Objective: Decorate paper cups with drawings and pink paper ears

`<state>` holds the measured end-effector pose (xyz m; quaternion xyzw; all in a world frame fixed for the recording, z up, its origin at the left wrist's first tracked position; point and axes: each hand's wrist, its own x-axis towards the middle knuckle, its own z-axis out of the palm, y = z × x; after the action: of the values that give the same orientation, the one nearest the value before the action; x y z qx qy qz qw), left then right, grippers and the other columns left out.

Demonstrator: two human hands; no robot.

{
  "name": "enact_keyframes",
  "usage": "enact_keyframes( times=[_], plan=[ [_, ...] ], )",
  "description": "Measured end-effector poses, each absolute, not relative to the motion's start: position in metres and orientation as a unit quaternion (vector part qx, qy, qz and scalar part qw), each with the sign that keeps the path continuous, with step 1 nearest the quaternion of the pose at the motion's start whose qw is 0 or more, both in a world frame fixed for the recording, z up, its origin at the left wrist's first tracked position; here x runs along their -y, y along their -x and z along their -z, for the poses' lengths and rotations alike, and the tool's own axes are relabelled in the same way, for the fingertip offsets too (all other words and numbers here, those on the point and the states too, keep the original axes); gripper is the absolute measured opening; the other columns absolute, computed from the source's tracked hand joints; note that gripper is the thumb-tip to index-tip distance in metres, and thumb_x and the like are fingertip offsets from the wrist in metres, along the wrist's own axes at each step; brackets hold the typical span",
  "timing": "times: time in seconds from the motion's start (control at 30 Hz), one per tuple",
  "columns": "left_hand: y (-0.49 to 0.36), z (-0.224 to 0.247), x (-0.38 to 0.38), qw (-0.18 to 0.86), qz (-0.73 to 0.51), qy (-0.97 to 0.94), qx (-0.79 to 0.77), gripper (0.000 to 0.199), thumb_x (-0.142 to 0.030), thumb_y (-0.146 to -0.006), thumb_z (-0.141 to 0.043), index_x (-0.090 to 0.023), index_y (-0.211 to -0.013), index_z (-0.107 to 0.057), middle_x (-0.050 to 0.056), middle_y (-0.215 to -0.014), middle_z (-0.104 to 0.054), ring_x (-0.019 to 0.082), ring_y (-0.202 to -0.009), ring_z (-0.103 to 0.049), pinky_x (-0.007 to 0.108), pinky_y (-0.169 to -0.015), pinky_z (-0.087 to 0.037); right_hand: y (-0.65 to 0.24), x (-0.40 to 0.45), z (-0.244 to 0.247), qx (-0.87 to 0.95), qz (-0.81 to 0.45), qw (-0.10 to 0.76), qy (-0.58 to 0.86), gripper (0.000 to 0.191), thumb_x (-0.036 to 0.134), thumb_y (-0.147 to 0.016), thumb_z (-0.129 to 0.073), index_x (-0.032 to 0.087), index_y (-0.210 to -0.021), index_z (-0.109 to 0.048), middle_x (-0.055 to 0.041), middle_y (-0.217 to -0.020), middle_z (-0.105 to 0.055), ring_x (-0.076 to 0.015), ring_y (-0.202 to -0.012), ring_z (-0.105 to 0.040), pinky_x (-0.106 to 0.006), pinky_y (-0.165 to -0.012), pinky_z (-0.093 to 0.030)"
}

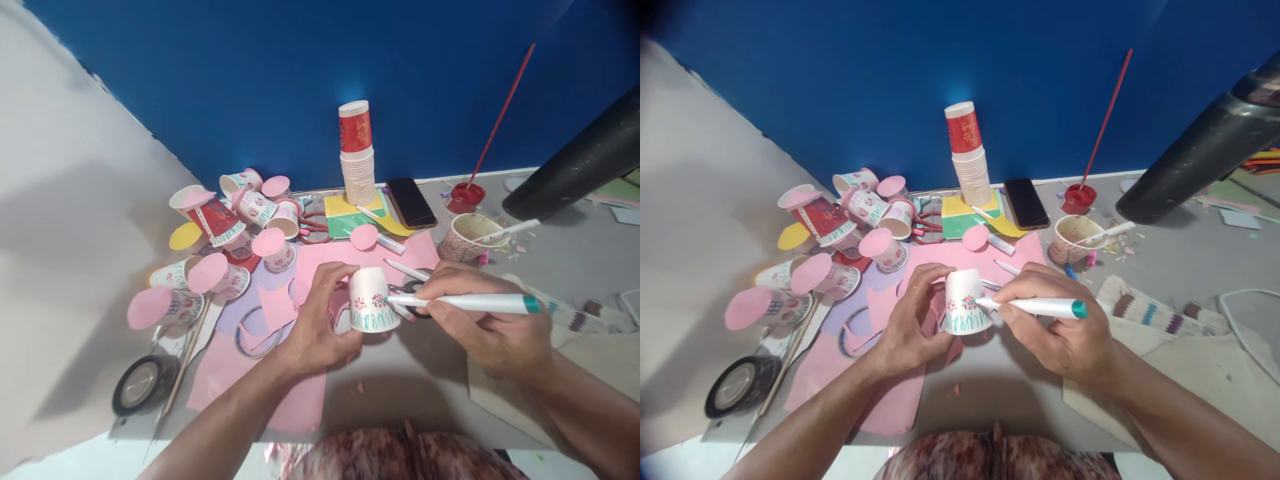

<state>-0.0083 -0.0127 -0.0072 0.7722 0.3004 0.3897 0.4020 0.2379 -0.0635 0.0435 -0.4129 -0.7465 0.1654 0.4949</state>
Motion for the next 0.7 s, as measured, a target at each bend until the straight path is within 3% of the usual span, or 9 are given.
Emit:
enact_keyframes(
  times=[0.43, 0.63, 0.7],
  plan=[
    [0.009, 0.005, 0.013, 0.396, -0.401, -0.766, -0.31, 0.083, -0.008, -0.069, -0.07, -0.029, -0.147, -0.051, 0.01, -0.139, -0.049, 0.03, -0.136, -0.052, 0.051, -0.118, -0.046, -0.243, 0.063, -0.039, 0.717, -0.161, 0.527, 0.427, 0.014, 0.014, -0.096, -0.068, 0.025, -0.1, -0.076, 0.0005, -0.082, -0.077, -0.0168, -0.071, -0.071, -0.03, -0.066, -0.057],
    [0.009, 0.0, 0.012, 0.331, -0.42, -0.768, -0.351, 0.077, -0.015, -0.072, -0.079, -0.031, -0.143, -0.052, 0.009, -0.135, -0.053, 0.03, -0.131, -0.056, 0.047, -0.109, -0.053, -0.244, 0.064, -0.028, 0.683, -0.144, 0.538, 0.472, 0.023, 0.015, -0.102, -0.063, 0.028, -0.117, -0.073, 0.0023, -0.084, -0.077, -0.0148, -0.072, -0.073, -0.025, -0.068, -0.059],
    [0.008, -0.003, 0.014, 0.346, -0.426, -0.753, -0.363, 0.074, -0.02, -0.074, -0.083, -0.033, -0.141, -0.054, 0.008, -0.134, -0.055, 0.029, -0.127, -0.059, 0.046, -0.107, -0.056, -0.243, 0.062, -0.028, 0.681, -0.119, 0.535, 0.486, 0.021, 0.015, -0.101, -0.064, 0.029, -0.115, -0.073, 0.0024, -0.086, -0.078, -0.014, -0.074, -0.073, -0.024, -0.071, -0.058]
  ],
)
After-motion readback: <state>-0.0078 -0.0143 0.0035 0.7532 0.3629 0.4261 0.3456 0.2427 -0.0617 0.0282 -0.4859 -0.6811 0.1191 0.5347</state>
